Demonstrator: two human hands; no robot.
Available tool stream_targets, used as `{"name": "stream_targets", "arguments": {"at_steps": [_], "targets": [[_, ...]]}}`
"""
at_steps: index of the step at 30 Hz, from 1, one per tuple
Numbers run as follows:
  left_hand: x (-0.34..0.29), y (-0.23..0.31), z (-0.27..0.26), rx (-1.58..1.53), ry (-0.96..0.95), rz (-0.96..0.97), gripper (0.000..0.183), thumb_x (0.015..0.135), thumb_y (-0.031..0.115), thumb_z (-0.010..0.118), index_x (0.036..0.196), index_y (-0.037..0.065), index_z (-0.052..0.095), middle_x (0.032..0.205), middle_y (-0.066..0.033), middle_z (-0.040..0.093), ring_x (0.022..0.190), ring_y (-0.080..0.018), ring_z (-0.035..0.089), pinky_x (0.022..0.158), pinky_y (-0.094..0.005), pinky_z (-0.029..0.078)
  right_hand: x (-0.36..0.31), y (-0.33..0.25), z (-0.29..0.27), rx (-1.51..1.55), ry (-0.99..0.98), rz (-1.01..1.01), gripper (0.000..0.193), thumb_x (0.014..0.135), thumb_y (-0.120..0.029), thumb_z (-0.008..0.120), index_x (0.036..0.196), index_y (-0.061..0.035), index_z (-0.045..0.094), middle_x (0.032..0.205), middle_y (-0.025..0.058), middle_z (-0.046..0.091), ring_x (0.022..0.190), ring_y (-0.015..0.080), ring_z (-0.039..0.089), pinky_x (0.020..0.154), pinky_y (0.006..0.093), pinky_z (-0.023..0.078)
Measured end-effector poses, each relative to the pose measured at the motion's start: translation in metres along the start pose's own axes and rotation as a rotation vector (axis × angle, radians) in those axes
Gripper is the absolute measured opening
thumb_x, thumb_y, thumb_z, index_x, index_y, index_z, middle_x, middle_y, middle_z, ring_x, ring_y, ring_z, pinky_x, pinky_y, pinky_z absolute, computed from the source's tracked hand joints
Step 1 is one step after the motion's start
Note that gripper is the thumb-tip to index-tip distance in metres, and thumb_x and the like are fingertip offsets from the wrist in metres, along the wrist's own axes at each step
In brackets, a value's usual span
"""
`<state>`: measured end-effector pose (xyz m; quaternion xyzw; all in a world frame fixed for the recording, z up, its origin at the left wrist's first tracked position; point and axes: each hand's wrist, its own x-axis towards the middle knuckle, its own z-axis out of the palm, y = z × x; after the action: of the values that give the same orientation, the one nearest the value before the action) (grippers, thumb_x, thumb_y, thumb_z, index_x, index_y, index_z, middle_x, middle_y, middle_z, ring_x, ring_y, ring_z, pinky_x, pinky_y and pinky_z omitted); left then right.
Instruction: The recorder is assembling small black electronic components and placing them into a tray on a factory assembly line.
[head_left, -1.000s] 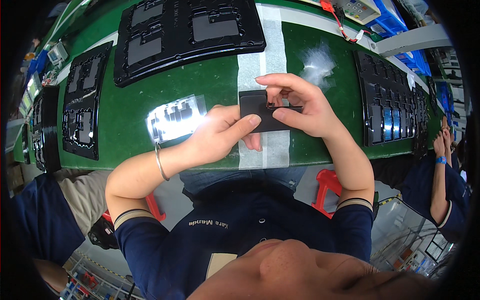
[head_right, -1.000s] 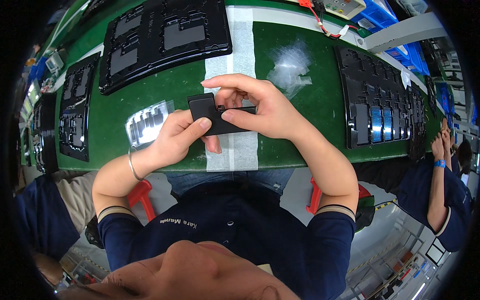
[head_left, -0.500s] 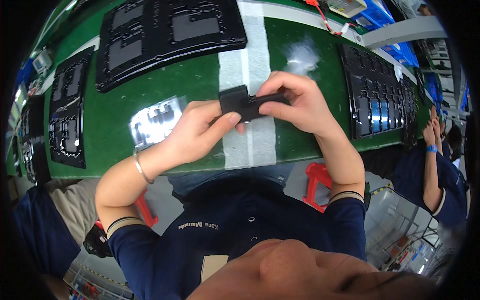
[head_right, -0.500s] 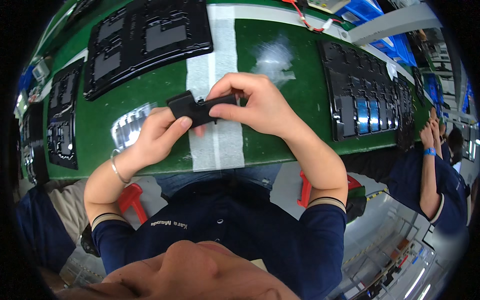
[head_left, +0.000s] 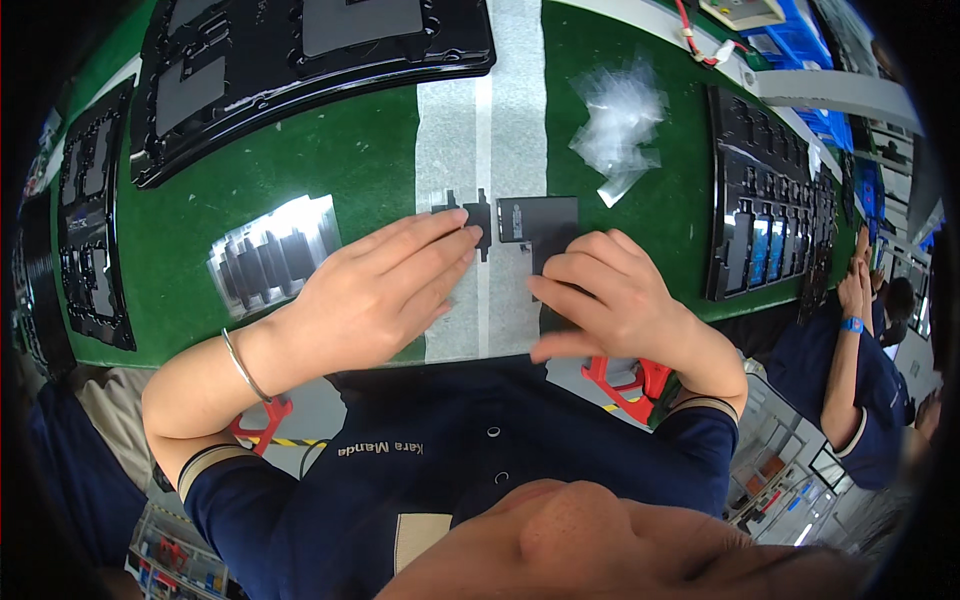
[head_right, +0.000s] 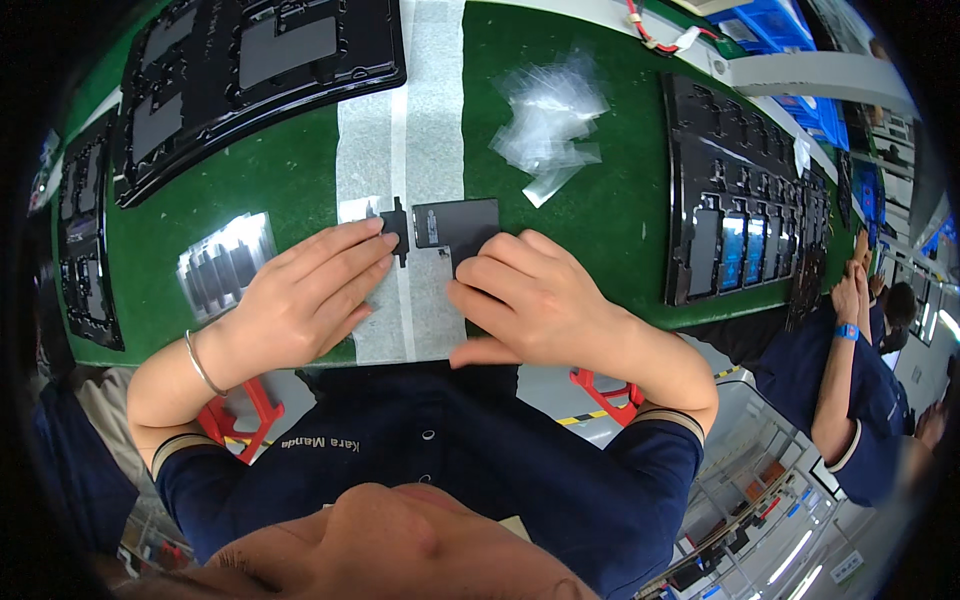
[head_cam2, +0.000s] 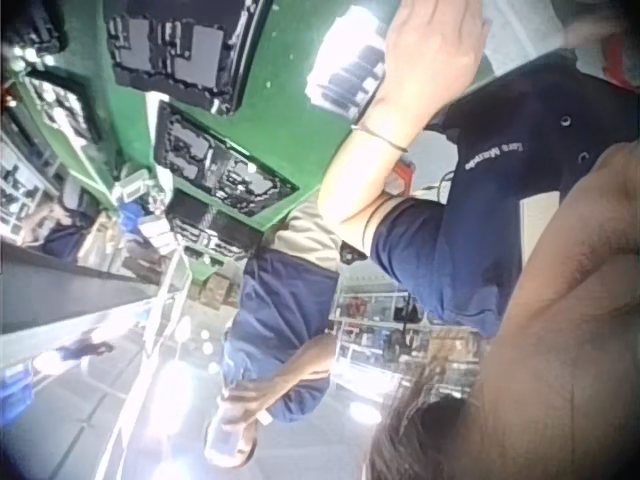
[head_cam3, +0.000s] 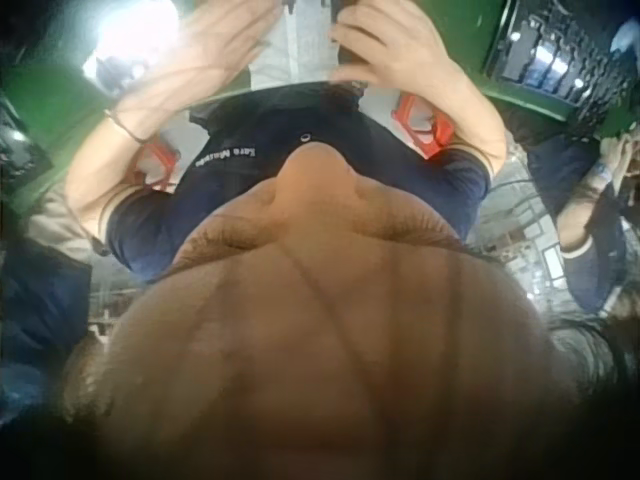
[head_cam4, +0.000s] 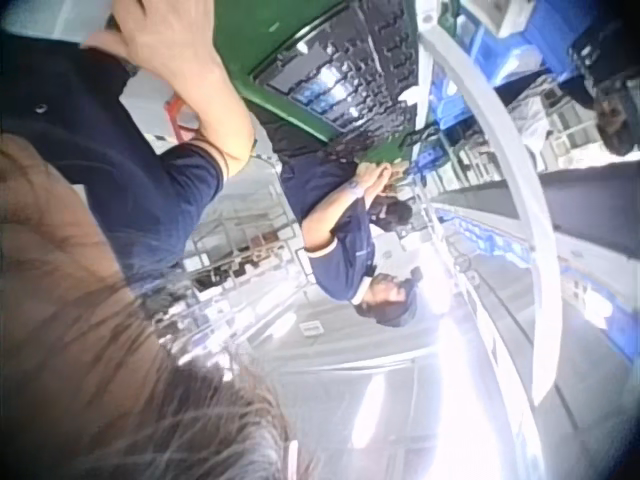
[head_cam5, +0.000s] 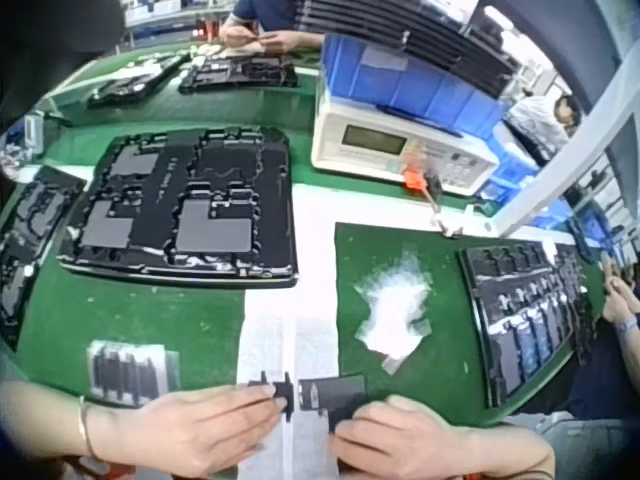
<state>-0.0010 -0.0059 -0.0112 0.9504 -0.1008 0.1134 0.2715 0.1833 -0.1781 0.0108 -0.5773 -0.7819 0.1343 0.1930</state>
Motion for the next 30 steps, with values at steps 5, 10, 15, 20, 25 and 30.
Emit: {"name": "stream_targets", "arguments": {"at_steps": [5, 10, 15, 20, 25, 30], "targets": [[0.0, -0.001, 0.002, -0.011, -0.007, -0.037, 0.032, 0.067, 0.005, 0.061, 0.095, -0.009, 0.057, 0.11, -0.0151, 0.054, 0.105, -0.028, 0.052, 0.084, -0.0351, 0.048, 0.002, 0.017, -0.005, 0.11, -0.02, 0.248, 0.064, 0.048, -0.025, 0.076, 0.107, -0.0084, 0.057, 0.116, 0.0079, 0.047, 0.1, 0.0264, 0.044, 0.083, 0.0382, 0.034], [-0.001, -0.004, 0.002, 0.001, 0.01, -0.03, 0.025, 0.067, 0.005, 0.06, 0.088, -0.008, 0.061, 0.107, -0.0169, 0.056, 0.105, -0.0291, 0.052, 0.085, -0.034, 0.048, 0.003, 0.017, -0.008, 0.143, -0.146, 0.346, 0.074, 0.044, -0.023, 0.077, 0.113, -0.0092, 0.054, 0.12, 0.0093, 0.043, 0.103, 0.0285, 0.04, 0.085, 0.0394, 0.031], [0.0, -0.008, -0.002, 0.017, -0.072, 0.032, 0.026, 0.069, 0.005, 0.058, 0.09, -0.01, 0.059, 0.107, -0.0205, 0.055, 0.104, -0.0324, 0.053, 0.084, -0.0352, 0.05, 0.008, 0.016, -0.004, 0.187, -0.129, 0.344, 0.069, 0.044, -0.018, 0.075, 0.11, -0.0073, 0.056, 0.115, 0.0129, 0.042, 0.101, 0.0317, 0.039, 0.081, 0.0399, 0.034], [-0.001, -0.009, -0.003, 0.025, -0.098, 0.036, 0.029, 0.065, 0.006, 0.056, 0.091, -0.007, 0.061, 0.108, -0.0199, 0.056, 0.105, -0.0315, 0.052, 0.084, -0.0342, 0.05, 0.006, 0.015, 0.004, 0.228, -0.034, 0.263, 0.065, 0.044, -0.019, 0.074, 0.105, -0.0058, 0.059, 0.111, 0.0143, 0.043, 0.098, 0.031, 0.04, 0.08, 0.0394, 0.035], [-0.002, -0.009, -0.001, 0.027, -0.084, 0.028, 0.032, 0.063, 0.007, 0.057, 0.091, -0.007, 0.061, 0.107, -0.0194, 0.056, 0.106, -0.0313, 0.052, 0.085, -0.0335, 0.049, 0.01, 0.015, 0.004, 0.233, -0.051, 0.273, 0.065, 0.045, -0.02, 0.073, 0.106, -0.0055, 0.059, 0.11, 0.0139, 0.044, 0.097, 0.0304, 0.041, 0.079, 0.039, 0.036], [-0.002, -0.008, 0.0, -0.003, -0.08, 0.012, 0.031, 0.063, 0.005, 0.056, 0.09, -0.007, 0.061, 0.106, -0.019, 0.057, 0.105, -0.0309, 0.053, 0.084, -0.0331, 0.049, 0.01, 0.015, 0.005, 0.234, -0.055, 0.276, 0.064, 0.045, -0.021, 0.073, 0.105, -0.0055, 0.059, 0.11, 0.0138, 0.044, 0.097, 0.0303, 0.042, 0.08, 0.0387, 0.036]]}}
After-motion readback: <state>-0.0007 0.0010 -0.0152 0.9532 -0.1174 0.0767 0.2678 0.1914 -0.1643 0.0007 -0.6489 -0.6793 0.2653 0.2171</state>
